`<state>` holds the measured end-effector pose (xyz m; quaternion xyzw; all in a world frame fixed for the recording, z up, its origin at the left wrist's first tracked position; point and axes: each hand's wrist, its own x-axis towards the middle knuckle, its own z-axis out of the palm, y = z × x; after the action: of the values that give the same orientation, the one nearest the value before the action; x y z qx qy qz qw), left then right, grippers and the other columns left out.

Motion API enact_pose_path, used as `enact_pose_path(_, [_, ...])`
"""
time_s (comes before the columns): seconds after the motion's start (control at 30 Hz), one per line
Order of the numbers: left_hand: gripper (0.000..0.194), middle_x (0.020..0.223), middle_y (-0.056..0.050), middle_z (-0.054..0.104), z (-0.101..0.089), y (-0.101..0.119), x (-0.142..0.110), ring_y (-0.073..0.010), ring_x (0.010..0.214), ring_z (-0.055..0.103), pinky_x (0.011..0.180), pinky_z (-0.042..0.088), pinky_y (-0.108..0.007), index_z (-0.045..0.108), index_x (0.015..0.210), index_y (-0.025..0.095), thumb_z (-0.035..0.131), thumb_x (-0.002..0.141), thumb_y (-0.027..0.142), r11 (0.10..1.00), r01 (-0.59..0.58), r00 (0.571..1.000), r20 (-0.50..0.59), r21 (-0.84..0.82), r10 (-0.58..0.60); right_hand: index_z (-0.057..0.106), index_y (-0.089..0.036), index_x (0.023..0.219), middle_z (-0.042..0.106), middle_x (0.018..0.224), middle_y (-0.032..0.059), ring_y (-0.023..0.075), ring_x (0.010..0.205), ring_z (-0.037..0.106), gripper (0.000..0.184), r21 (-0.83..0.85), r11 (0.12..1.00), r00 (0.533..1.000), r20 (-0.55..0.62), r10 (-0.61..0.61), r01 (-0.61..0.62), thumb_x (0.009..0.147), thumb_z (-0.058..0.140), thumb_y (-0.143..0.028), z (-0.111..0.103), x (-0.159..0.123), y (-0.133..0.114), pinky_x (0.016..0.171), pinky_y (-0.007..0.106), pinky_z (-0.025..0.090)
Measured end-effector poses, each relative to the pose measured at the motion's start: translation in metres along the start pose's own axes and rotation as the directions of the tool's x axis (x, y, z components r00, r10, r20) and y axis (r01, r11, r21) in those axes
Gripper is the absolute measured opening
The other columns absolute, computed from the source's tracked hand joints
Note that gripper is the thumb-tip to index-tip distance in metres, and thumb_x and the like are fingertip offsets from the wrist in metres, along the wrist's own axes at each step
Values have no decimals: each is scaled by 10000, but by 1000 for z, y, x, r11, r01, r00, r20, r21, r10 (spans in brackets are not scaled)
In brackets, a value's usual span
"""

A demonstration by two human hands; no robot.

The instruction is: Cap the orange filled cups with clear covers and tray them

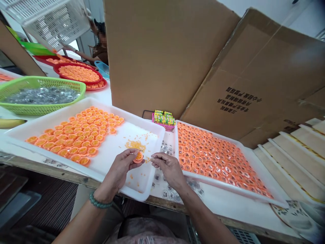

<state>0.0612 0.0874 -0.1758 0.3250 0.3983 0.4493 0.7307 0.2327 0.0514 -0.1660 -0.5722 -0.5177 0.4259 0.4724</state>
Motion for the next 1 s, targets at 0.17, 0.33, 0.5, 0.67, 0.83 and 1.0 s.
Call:
enact_pose_path(0.17, [257,803,-54,667,2,1,-1,-190,753,647,773,506,-327,654,811,138,730,666,336,1000,12,1000,-15,-16,-12,711,-216,784,663,850,28,169,825,583,121,-85,983,986,36,-163,165,788,621,-297,-2,4,4,777,290,456])
enact_pose_path(0.33, [264,797,-54,665,2,2,-1,-188,748,646,768,506,-325,656,801,140,736,661,348,1000,20,1000,-5,-4,-20,692,-222,952,634,746,2,129,681,567,200,163,985,999,15,-52,48,778,636,-304,6,5,11,676,269,473])
enact_pose_path(0.5, [270,814,-62,672,1,1,-1,-187,754,644,766,506,-323,661,813,143,742,654,346,1000,20,1000,-3,2,-20,670,-198,892,619,695,-12,114,639,560,195,271,962,1000,-2,-20,20,712,692,-269,13,2,10,646,259,469])
enact_pose_path(0.67, [247,822,-61,670,0,-1,0,-187,771,645,773,506,-321,657,820,142,723,677,331,1000,22,1000,-9,3,-22,606,-187,804,611,664,-22,120,618,586,178,313,950,1000,17,-2,-4,684,715,-259,10,3,7,626,260,483])
enact_pose_path(0.83, [243,780,-45,663,1,1,0,-184,745,646,781,505,-331,655,799,145,730,668,336,1000,27,1000,-11,1,-27,617,-192,953,616,725,-7,128,652,623,262,394,919,999,47,11,-28,733,687,-316,10,3,8,659,271,506])
enact_pose_path(1.0, [253,792,-55,677,2,1,1,-190,748,654,774,508,-329,657,800,146,746,648,329,999,34,999,-26,-4,-34,562,-191,787,588,715,-17,137,685,616,290,563,824,996,-9,88,-67,631,770,-322,16,3,9,697,270,497])
